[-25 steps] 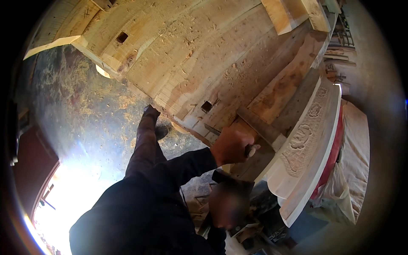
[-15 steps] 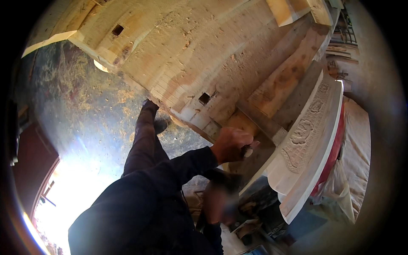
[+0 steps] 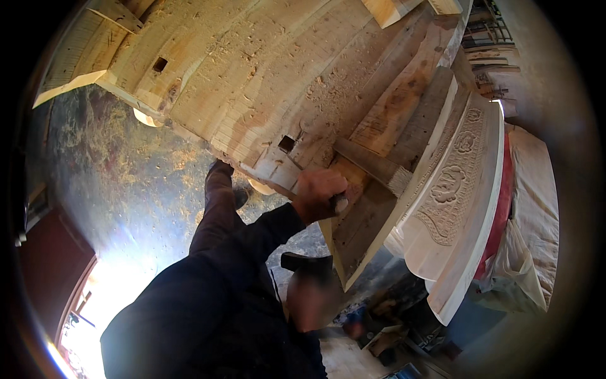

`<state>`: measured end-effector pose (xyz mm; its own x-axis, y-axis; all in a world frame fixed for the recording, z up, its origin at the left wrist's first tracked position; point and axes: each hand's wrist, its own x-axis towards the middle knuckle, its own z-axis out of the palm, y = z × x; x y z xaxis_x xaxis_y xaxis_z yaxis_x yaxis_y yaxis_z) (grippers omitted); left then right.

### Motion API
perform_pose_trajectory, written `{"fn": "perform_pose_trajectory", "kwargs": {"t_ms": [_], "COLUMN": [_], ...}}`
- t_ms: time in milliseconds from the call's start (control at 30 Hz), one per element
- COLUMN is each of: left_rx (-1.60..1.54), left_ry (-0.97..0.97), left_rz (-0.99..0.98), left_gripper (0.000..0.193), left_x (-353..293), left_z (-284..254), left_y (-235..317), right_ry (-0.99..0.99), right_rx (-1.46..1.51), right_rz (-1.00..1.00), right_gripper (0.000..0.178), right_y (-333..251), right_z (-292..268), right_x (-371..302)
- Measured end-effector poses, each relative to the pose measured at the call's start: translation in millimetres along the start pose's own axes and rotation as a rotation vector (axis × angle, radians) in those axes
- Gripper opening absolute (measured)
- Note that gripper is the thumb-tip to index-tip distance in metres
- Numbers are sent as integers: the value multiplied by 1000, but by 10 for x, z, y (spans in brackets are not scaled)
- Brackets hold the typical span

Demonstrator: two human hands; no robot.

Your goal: The person carves rectangular holes into a wooden board by placing a metal tool against the wood and striking it with an axe. They repeat this action at several pre-marked locations, clearing wood shavings from the workspace as they progress.

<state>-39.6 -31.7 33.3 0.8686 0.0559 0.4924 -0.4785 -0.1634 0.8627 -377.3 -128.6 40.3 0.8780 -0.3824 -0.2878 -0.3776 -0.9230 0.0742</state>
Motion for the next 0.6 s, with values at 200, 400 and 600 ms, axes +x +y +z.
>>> {"fn": "perform_pose_trajectory", "kwargs": {"t_ms": [200, 400, 600], "left_rx": [-35, -172, -273], "left_ry": [-16, -43, -40], "left_rz": [6, 73, 72], "left_gripper": [26, 29, 33], "left_x": [46, 108, 137], "left_z": [-11, -143, -273], "left_y": [-320, -549, -688], "right_ry": [-25, 6, 17], "right_rx": [173, -128, -683], "right_rz": [168, -104, -453], "right_gripper": [23, 23, 26], "right_y": [287, -390, -870], "right_z": [211, -722, -1287], "right_x": [-51, 333, 628]}}
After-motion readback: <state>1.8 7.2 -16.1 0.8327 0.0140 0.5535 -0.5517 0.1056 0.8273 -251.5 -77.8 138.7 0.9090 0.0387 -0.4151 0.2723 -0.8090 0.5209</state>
